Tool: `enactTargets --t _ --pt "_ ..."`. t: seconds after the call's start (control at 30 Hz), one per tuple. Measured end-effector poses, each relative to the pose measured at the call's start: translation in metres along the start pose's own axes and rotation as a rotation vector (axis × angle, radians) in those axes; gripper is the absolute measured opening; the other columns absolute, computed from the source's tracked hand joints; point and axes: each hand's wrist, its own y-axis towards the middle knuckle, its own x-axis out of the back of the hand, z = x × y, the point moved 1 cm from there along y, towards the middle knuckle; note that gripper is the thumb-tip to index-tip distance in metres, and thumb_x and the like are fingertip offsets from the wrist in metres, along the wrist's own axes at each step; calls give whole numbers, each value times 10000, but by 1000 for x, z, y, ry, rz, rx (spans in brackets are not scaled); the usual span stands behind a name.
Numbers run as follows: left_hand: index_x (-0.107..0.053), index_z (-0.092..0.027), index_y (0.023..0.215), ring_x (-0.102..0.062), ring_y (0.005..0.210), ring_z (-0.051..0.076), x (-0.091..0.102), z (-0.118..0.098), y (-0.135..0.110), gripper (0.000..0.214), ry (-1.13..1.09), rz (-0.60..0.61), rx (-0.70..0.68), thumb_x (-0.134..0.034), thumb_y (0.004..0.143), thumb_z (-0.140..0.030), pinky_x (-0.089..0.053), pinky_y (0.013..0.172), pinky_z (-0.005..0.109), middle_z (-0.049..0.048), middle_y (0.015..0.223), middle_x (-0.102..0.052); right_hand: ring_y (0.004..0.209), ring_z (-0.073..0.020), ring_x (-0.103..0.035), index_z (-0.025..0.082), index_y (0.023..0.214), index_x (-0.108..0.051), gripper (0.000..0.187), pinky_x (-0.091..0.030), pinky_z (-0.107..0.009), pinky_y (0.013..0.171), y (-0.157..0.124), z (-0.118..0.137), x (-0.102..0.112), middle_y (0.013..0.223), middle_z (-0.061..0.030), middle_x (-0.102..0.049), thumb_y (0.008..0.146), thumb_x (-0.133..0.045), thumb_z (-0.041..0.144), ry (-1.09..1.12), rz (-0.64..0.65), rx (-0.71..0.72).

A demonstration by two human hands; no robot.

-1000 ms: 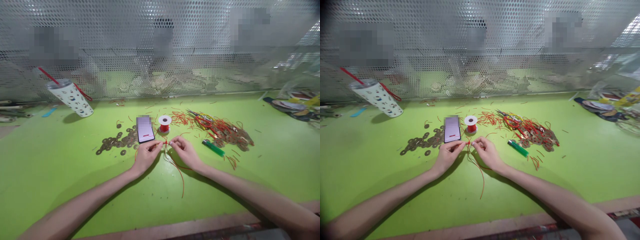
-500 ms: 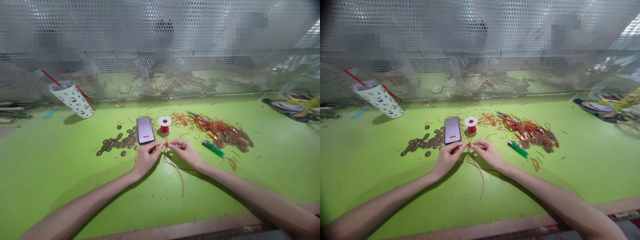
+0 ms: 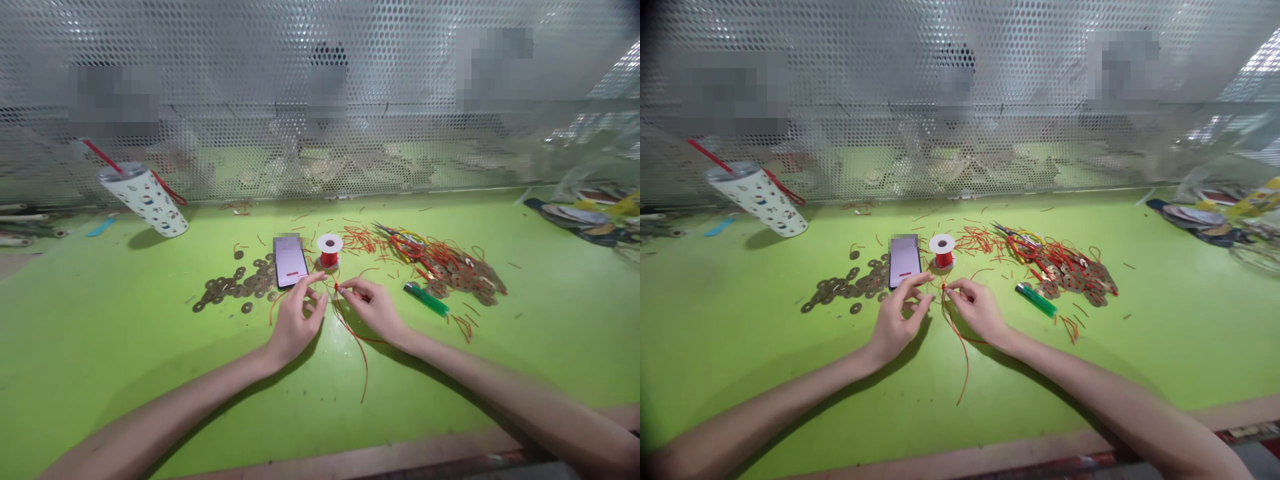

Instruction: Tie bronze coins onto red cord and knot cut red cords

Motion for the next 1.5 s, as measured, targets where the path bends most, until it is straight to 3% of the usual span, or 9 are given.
enactTargets --t 0.1,0.2,0.37,0.5,0.73,1.1,1.5 --pt "-562 -177 1245 -660 830 168 -5 4 0 332 -93 106 129 -575 950 -331 -550 618 247 107 1156 -679 516 -116 -356 144 916 -713 293 -261 -266 514 -3 1 -2 556 47 -448 890 -589 409 58 32 0" --pt "-630 -175 1086 -667 854 185 -7 8 2 230 -144 142 184 -582 949 -354 -532 654 253 68 985 -700 510 -108 -333 142 921 -703 298 -243 -259 506 -4 2 -4 545 67 -381 885 -599 419 115 56 -11" --pt "-660 -173 967 -641 809 164 -5 12 5 178 -150 117 156 -593 945 -337 -500 712 260 37 909 -694 508 -103 -336 147 896 -688 295 -249 -255 504 -4 0 -6 538 70 -388 885 -609 430 167 66 -31" --pt "-678 -165 918 -588 723 142 -2 12 6 168 -93 86 115 -600 937 -313 -451 662 243 23 828 -681 524 -108 -398 152 890 -673 289 -295 -255 524 -4 -2 -6 566 52 -468 886 -611 434 187 86 -48" --pt "-697 -156 880 -604 718 146 -2 10 7 141 -114 69 106 -630 901 -278 -447 661 236 29 810 -700 716 -169 -598 164 908 -645 278 -443 -299 682 -4 -2 -6 806 -43 -669 900 -581 434 231 129 -51" --pt "-703 -147 851 -524 622 127 -4 10 7 209 -101 67 164 -639 895 -342 -386 593 236 11 720 -662 673 -165 -548 188 816 -596 249 -401 -287 633 -5 -1 -4 715 -8 -604 934 -525 395 103 91 0" --pt "-722 -152 853 -523 621 124 -4 13 8 211 -173 28 179 -669 872 -356 -392 579 236 19 736 -685 704 -168 -577 180 853 -617 265 -433 -294 665 -3 -2 -4 770 -21 -639 925 -559 428 196 131 -22"
